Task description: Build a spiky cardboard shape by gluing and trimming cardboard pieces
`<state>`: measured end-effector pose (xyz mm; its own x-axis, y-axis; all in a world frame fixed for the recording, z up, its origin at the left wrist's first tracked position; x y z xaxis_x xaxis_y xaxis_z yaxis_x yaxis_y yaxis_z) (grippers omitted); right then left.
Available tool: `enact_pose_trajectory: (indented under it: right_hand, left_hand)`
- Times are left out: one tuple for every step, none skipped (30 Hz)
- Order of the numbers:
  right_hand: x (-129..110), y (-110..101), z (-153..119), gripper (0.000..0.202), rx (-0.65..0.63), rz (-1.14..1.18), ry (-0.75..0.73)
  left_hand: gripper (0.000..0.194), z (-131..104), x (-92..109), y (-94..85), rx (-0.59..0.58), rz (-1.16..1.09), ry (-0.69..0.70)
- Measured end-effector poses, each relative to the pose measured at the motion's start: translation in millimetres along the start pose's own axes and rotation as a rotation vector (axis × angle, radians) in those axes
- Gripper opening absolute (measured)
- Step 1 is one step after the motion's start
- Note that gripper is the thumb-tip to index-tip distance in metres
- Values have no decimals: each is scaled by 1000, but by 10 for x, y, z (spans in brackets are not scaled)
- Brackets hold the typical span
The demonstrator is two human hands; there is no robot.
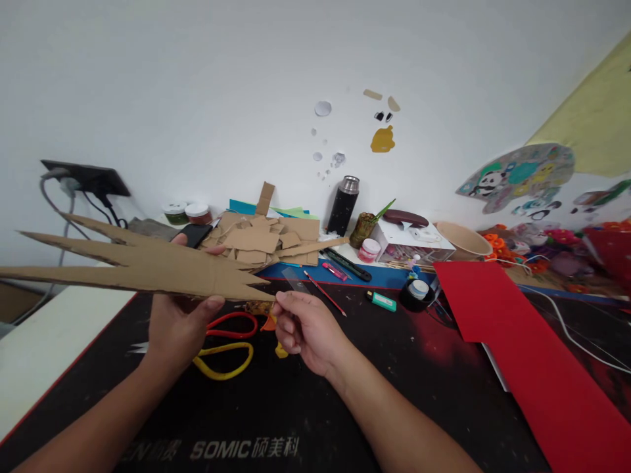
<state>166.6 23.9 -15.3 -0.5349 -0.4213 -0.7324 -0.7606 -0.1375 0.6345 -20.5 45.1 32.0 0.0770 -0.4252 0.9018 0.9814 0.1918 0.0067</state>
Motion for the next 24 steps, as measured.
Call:
enact_pose_trajectory:
  right_hand:
    - [3,-1,2,41,0,1,1]
    - [4,-3,4,41,0,2,0]
    - [3,-3,4,41,-1,2,1]
    - [2,-2,2,41,-2,2,2]
    - [0,-1,-1,41,-3,3,4]
    - [-1,1,-5,41,-3,5,8]
    - [-3,2,-11,41,-1,7,10]
    - [-5,2,-16,41,2,7,11]
    - [-7,0,-20,40,7,7,11]
    - [-8,-2,-21,40,10,5,9]
    - [-8,-6,-21,41,13,4,7]
    - [-6,-10,-18,41,15,1,6]
    - [-5,-16,-12,41,18,-2,3]
    - [-5,-24,-5,41,22,-6,-1]
    - [-6,-32,3,42,27,-11,-6]
    - [-11,-43,11,42,37,-16,-13]
    - [-14,-49,17,42,42,-19,-15]
    - [-17,-50,23,44,44,-19,-15]
    - [-19,-47,26,46,42,-18,-11]
    - [-18,-39,27,48,35,-16,-4]
    - [-17,-29,27,50,27,-13,3]
    - [-13,-20,25,52,20,-11,10]
    - [-8,-12,21,53,14,-12,16]
    - [-2,-8,18,54,11,-15,20]
  left_hand:
    - [89,-1,4,3,1,2,-3]
    - [88,-1,7,6,0,5,-5]
    - [88,0,9,8,-1,8,-2]
    - [89,3,8,8,-4,10,2]
    - [91,6,4,5,-4,11,10]
    - [94,12,-4,-3,-2,12,20]
    - [98,18,-15,-15,4,15,30]
    - [101,25,-28,-28,10,21,40]
    - [102,31,-43,-40,14,27,49]
    - [103,37,-58,-49,14,30,54]
    - [103,42,-74,-55,12,28,55]
    - [103,45,-87,-57,8,22,54]
    - [102,47,-94,-62,11,11,54]
    - [102,47,-96,-66,16,-1,52]
    - [103,46,-93,-72,27,-12,50]
    - [104,44,-87,-75,38,-20,44]
    - [104,41,-79,-75,45,-27,36]
    - [103,38,-72,-69,45,-33,23]
    - [103,34,-63,-61,42,-36,12]
    - [102,31,-53,-53,38,-36,6]
    - [102,29,-44,-45,33,-35,0]
    - [101,26,-37,-39,30,-34,-1]
    - [101,24,-33,-37,31,-36,-2]
    - [101,23,-34,-33,31,-39,-5]
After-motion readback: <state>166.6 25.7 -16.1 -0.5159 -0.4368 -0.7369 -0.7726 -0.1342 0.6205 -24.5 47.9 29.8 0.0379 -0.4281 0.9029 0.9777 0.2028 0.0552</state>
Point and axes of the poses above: each hand's wrist, its own z-axis towards the middle knuckle, its own y-axis out of the palm, x = y × z, the point moved 7 cm from there along z, towards the middle knuckle, and after that the axes turned 3 degrees about z, right-handed, at the moved point
